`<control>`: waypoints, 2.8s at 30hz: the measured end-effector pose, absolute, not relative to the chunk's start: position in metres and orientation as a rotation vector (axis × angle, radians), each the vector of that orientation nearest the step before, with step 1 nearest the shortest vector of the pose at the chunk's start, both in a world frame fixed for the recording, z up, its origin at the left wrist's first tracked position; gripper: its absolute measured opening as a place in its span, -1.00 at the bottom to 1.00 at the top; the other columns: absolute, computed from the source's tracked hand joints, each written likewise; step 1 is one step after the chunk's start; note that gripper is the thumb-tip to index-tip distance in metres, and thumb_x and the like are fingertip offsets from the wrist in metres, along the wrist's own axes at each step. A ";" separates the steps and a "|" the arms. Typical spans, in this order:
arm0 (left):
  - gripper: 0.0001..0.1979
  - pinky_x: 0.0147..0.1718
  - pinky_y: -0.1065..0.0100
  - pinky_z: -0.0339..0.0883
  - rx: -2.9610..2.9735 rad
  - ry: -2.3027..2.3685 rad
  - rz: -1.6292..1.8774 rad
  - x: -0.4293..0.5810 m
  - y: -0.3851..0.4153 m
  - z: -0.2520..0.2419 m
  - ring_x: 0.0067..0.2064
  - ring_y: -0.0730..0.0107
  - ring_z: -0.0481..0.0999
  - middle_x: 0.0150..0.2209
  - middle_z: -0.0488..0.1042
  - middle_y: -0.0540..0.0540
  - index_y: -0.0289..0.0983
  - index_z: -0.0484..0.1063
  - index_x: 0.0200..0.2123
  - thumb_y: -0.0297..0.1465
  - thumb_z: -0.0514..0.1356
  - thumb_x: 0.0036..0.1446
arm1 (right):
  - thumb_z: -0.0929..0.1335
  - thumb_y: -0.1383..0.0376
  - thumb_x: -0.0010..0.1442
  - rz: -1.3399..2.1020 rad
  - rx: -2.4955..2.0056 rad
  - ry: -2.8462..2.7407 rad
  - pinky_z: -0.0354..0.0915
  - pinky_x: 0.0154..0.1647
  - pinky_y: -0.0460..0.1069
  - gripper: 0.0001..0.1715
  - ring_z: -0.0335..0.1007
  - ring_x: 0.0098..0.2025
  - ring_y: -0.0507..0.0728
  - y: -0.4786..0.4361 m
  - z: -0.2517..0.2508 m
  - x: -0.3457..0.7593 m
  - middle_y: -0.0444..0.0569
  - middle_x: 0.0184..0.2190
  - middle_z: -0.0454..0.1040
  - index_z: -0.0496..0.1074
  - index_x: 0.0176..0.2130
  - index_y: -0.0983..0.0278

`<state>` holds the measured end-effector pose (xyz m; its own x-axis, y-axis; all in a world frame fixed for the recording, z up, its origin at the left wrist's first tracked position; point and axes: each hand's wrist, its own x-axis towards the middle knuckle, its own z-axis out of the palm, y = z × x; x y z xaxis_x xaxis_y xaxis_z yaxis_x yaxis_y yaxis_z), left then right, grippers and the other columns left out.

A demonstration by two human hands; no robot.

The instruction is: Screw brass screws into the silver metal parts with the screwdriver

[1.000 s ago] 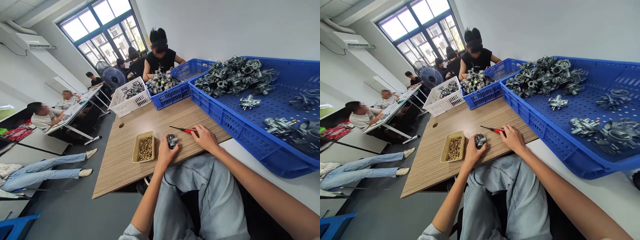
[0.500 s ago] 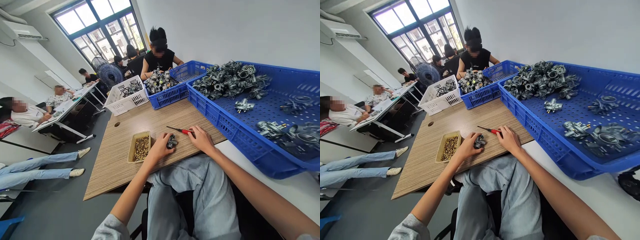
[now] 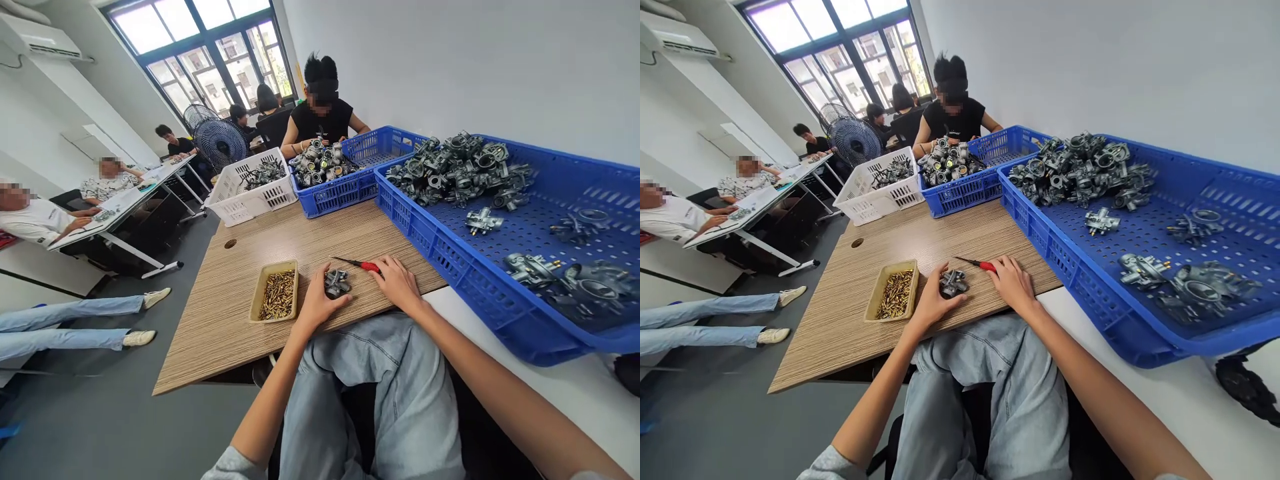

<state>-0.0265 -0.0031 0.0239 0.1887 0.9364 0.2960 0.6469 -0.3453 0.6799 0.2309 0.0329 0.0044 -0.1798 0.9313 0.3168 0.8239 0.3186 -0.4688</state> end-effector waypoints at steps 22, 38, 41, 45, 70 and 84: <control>-0.30 0.35 -0.04 0.34 1.890 1.489 1.256 -0.025 0.001 -0.010 0.30 -0.02 0.51 0.26 0.52 -0.28 -0.24 0.33 0.33 -0.28 0.43 0.16 | 0.28 0.08 0.45 0.191 -1.404 -1.936 0.35 -0.19 0.09 -0.69 0.54 -0.23 0.26 -0.010 0.143 0.268 0.02 -0.18 0.67 0.53 -0.02 0.13; -0.32 0.36 -0.08 0.33 1.833 1.453 1.350 -0.024 0.004 -0.018 0.32 -0.04 0.50 0.27 0.52 -0.30 -0.26 0.34 0.33 -0.37 0.40 0.15 | 0.22 0.28 0.50 0.207 -1.157 -2.079 0.42 0.19 0.20 -0.67 0.52 0.14 0.26 -0.048 0.142 0.246 0.04 0.08 0.60 0.49 0.10 0.09; -0.33 0.37 -0.09 0.33 1.826 1.448 1.372 -0.023 0.005 -0.019 0.31 -0.04 0.51 0.27 0.52 -0.28 -0.24 0.37 0.31 -0.39 0.40 0.13 | 0.21 0.29 0.50 0.214 -1.140 -2.094 0.42 0.20 0.21 -0.66 0.52 0.15 0.27 -0.051 0.141 0.243 0.05 0.08 0.60 0.49 0.10 0.09; -0.32 0.37 -0.10 0.33 1.818 1.448 1.388 -0.023 0.004 -0.019 0.31 -0.05 0.52 0.27 0.52 -0.28 -0.23 0.37 0.31 -0.40 0.40 0.12 | 0.22 0.29 0.49 0.234 -1.147 -2.104 0.43 0.17 0.22 -0.65 0.53 0.14 0.27 -0.052 0.137 0.238 0.03 0.08 0.61 0.50 0.10 0.08; -0.33 0.36 -0.07 0.34 1.830 1.437 1.372 -0.025 0.007 -0.024 0.31 -0.06 0.50 0.28 0.51 -0.29 -0.25 0.36 0.32 -0.39 0.40 0.15 | 0.25 0.21 0.51 0.230 -1.265 -2.065 0.45 0.05 0.15 -0.67 0.54 0.10 0.27 -0.055 0.132 0.238 0.05 0.11 0.60 0.51 0.13 0.12; -0.55 0.14 0.04 0.47 1.844 1.640 1.341 -0.012 0.005 -0.007 0.10 -0.02 0.59 0.04 0.61 -0.22 -0.24 0.47 0.13 -0.20 0.38 0.26 | 0.28 0.18 0.52 0.234 -1.289 -2.062 0.44 -0.13 0.03 -0.67 0.55 0.04 0.19 -0.062 0.124 0.239 0.02 0.09 0.61 0.52 0.15 0.15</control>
